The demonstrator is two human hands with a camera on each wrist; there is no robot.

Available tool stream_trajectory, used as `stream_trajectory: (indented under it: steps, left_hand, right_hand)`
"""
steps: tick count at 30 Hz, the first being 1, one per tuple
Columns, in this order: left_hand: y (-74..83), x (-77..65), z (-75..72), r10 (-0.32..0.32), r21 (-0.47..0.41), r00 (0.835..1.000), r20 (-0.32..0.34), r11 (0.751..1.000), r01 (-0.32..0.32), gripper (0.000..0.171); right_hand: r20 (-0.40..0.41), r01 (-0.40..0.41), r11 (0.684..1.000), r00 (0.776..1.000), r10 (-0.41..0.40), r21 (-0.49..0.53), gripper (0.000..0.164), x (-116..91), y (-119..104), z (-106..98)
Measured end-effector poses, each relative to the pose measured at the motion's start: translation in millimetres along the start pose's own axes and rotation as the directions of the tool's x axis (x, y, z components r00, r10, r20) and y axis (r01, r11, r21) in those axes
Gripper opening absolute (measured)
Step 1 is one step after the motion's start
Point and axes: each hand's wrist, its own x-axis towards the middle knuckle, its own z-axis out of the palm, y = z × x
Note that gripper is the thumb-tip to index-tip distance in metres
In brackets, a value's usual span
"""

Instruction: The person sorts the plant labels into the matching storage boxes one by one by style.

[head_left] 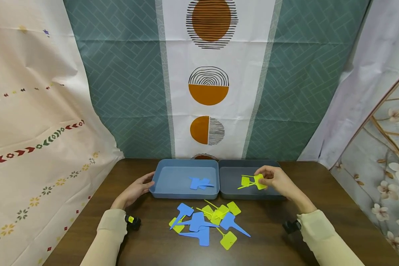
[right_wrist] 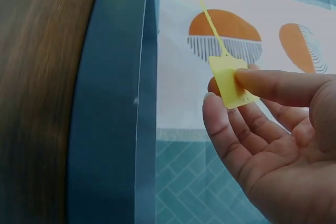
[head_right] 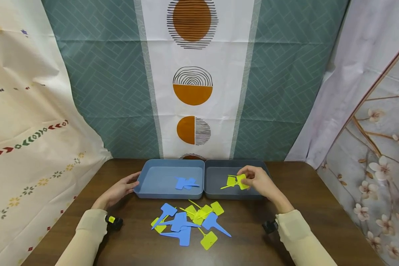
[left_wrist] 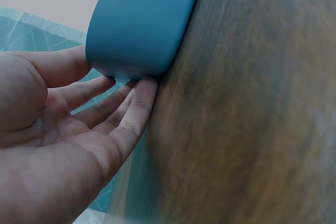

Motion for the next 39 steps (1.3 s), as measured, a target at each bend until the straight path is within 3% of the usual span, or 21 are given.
stream_trajectory:
  steps: [10,17,21,29,39]
  left_hand:
    - [1.3,1.5,0.6,-0.008,0.005,1.0,-0.003,1.0,0.008,0.06]
    - [0.0,2.6,0.1,-0.004,0.016,1.0,-0.004,1.0,0.004,0.06]
    - [0.0,2.4,0.7,0.011,0.008,1.0,0.006,1.0,-0.011,0.061]
    - [-2.2,-1.4,3.0,0.002,0.011,1.0,0.01,1.0,-0.002,0.061]
    - [-0.4,-0.3,1.1,0.009,-0.011,1.0,-0.005,1.0,-0.009,0.06]
  right_hand:
    - [-0.015,-0.037,0.998,0.999,0.036,-0.048,0.022,15,-2,-20]
    - [-0.018,-0.006,0.985,1.0,0.003,-0.174,0.02,37,-10,-34]
    - [-0.013,-0.03,0.976,1.0,0.028,-0.218,0.02,51,-10,-39]
    - [0.032,-0.047,0.963,0.998,0.057,-0.266,0.02,71,-5,-38]
    - [0.056,-0.083,0.968,0.993,0.099,-0.235,0.023,87,-2,-28]
